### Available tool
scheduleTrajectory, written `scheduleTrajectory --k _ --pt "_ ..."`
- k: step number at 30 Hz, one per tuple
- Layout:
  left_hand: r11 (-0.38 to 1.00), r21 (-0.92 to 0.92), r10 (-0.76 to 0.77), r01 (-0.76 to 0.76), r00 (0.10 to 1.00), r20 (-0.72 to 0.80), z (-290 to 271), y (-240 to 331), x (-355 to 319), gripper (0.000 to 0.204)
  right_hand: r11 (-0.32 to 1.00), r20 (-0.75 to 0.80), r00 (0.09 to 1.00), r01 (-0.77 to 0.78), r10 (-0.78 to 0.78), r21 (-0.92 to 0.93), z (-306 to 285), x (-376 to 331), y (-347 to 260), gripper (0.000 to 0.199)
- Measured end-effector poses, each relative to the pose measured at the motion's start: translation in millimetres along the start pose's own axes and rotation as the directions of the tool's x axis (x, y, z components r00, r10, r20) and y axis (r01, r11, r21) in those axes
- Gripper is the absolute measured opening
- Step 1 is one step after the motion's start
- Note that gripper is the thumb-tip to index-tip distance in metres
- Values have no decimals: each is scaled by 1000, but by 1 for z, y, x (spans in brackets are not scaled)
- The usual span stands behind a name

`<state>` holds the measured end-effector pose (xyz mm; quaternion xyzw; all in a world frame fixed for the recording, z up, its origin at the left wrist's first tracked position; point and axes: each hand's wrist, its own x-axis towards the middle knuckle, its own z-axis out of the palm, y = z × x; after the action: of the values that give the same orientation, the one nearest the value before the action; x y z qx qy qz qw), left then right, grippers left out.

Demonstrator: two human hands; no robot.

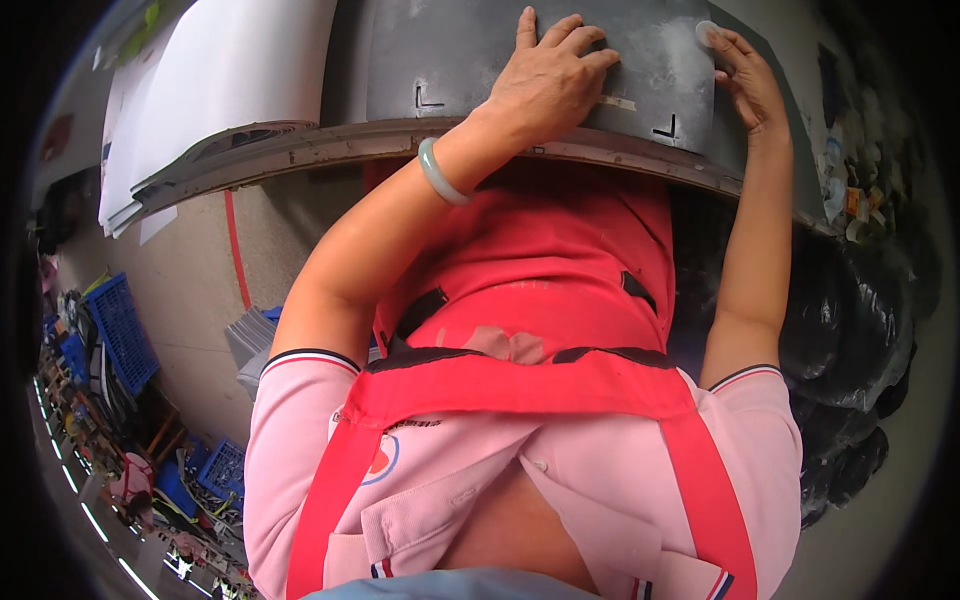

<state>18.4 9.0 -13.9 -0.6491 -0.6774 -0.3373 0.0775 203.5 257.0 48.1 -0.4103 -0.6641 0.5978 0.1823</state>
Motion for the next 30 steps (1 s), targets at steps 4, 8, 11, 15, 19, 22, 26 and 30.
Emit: scheduleTrajectory --k 4,8,11,15,19,22,26,30 --pt "973 -166 140 -162 981 -136 -25 9 1 35 994 220 970 92 -101 53 36 -14 3 22" --pt "886 -384 269 -260 963 -31 -52 56 -32 26 939 97 970 188 -224 289 2 14 33 25" --pt "962 -236 165 -140 982 93 -76 25 -45 23 817 -88 981 192 -172 543 40 4 13 15" --pt "988 -152 26 17 961 276 -99 -13 -33 29 879 -11 987 148 -161 454 17 25 44 16" --pt "986 -154 -7 65 938 347 -107 -21 -33 28 886 -27 990 137 -140 443 35 21 37 20" --pt "973 -220 11 70 937 349 -103 -22 -27 25 642 234 939 -18 -253 767 14 36 64 20" --pt "977 -201 3 75 933 360 -111 -28 -35 21 894 -15 989 141 -149 425 33 24 41 19" --pt "985 -165 106 -53 938 330 -108 -27 -36 19 900 1 987 147 -162 410 28 18 37 18"
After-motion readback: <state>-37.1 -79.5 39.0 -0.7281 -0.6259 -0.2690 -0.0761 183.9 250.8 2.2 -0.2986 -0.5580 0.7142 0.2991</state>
